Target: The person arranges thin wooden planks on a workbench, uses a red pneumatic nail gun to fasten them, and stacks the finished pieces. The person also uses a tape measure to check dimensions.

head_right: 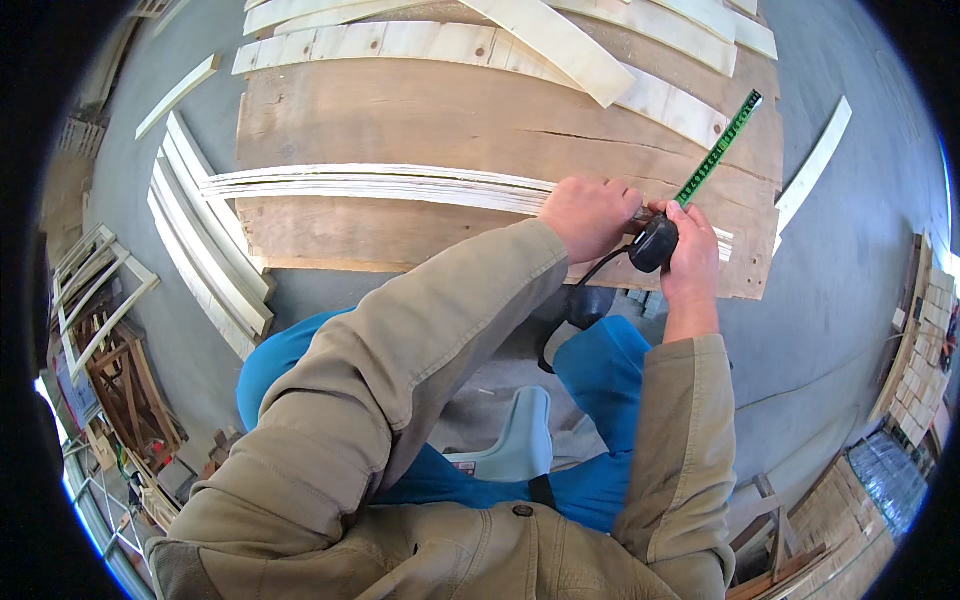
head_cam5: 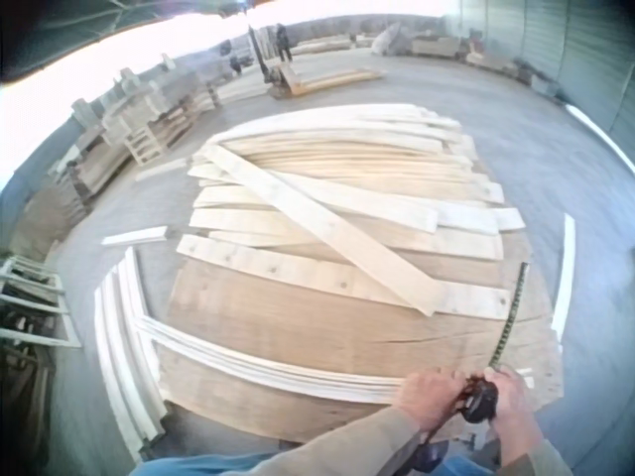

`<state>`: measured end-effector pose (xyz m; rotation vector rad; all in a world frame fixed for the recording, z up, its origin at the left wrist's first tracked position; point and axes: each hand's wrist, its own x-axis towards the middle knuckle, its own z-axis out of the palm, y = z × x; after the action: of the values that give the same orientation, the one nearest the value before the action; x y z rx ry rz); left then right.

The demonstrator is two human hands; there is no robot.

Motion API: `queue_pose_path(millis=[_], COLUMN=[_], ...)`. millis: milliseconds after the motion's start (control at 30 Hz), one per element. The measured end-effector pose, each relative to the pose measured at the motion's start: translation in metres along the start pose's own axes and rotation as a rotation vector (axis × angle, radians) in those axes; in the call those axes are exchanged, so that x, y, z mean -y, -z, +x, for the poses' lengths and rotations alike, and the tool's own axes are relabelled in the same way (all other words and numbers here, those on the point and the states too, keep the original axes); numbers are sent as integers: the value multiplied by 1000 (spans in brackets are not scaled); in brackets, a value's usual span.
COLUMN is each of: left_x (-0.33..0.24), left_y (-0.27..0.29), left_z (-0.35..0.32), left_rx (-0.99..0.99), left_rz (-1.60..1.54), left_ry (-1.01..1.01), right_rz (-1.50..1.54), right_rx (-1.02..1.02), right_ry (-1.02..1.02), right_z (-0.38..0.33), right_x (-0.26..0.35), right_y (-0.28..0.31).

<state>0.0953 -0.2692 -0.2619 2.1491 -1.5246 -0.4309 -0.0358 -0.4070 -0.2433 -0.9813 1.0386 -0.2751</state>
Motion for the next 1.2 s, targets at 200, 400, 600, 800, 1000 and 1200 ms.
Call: queue_pose_path(millis=[200,400,600,800,1000,1200], left_x=[16,117,199,237,244,246], left_y=[45,144,204,177,165,163], left_z=[-15,-88,-194,-218,-217,-218], left_rx=[215,259,170,-33,-47,-81], left_rz=[65,179,351,295,202,193], left_ry=[14,47,322,182,172,164], right_rz=[-47,-41,-39,-70,-193,-218], right_rx=[25,0,-17,-47,-63,44], right_ry=[31,27,14,29,55,114], right_z=[-8,-7,-3,-4,-12,-72], right_x=[7,7,5,5,16,20], right_y=[-7,-8,-5,-4,-12,-69])
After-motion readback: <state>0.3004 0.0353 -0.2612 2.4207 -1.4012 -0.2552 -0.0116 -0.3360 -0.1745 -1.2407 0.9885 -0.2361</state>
